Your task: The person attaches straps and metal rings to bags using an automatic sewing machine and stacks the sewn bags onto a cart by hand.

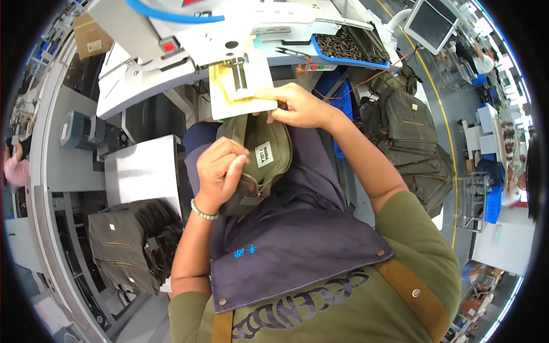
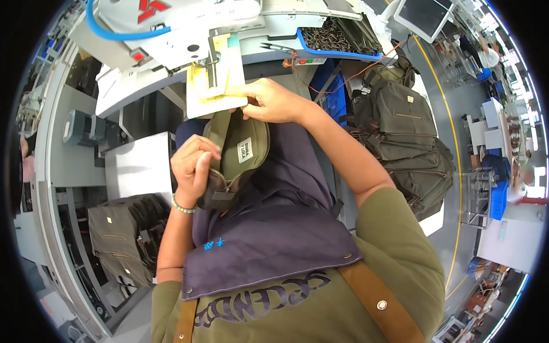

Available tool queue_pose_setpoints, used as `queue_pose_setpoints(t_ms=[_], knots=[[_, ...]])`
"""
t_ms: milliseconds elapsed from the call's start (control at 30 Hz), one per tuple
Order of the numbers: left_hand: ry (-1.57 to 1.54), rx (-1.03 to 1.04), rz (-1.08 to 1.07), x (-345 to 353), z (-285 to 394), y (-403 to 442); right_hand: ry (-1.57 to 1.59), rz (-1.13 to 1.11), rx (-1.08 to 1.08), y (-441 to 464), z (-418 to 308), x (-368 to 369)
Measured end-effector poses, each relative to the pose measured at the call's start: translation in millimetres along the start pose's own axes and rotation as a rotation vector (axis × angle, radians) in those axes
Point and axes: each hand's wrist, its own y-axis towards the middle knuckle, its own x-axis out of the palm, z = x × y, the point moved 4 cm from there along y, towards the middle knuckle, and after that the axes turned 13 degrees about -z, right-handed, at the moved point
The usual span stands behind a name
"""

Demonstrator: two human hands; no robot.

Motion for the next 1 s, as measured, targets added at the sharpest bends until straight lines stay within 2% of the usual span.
queue_pose_setpoints(t_ms=[67,133,167,200,267,333,467,533,733,833,1000], knots=[[-0.009,-0.044,-0.024,-4.9,-0.9,-5.6,0.017,0.008,0.007,-1.6,-4.6,3.4],[-0.037,-0.097,-0.015,-4.8,-6.4,-9.1,-0.072,0.067,-0.013,-2.5,0.3,4.9],[-0.051,-0.11,-0.006,-3.7,-7.8,-8.8,-0.231,0.185,-0.043,-2.3,0.4,4.7],[-0.051,-0.114,-0.002,-2.5,-9.4,-8.4,-0.23,0.179,-0.043,-2.7,0.3,6.8],[-0.069,-0.108,-0.016,1.0,-12.0,-6.8,-0.671,0.269,-0.047,-7.8,-7.3,10.0],[-0.074,-0.117,-0.01,2.9,-13.3,-6.5,-0.637,0.311,-0.093,-8.3,-10.6,15.8],[-0.079,-0.142,-0.013,6.2,-19.1,-8.4,-0.499,0.328,0.021,-5.9,-5.5,21.8],[-0.08,-0.148,-0.013,7.7,-20.8,-8.5,-0.194,0.414,0.087,-5.7,4.1,29.4],[-0.064,-0.183,0.0,8.1,-19.6,-16.8,-0.558,0.575,0.081,-3.0,-17.7,35.4],[-0.054,-0.2,0.014,6.5,-19.4,-20.4,-0.55,0.618,-0.027,-2.7,-13.0,37.2],[-0.096,-0.206,0.039,2.6,-20.1,-19.8,-0.534,0.562,-0.01,-7.6,-17.9,40.3]])
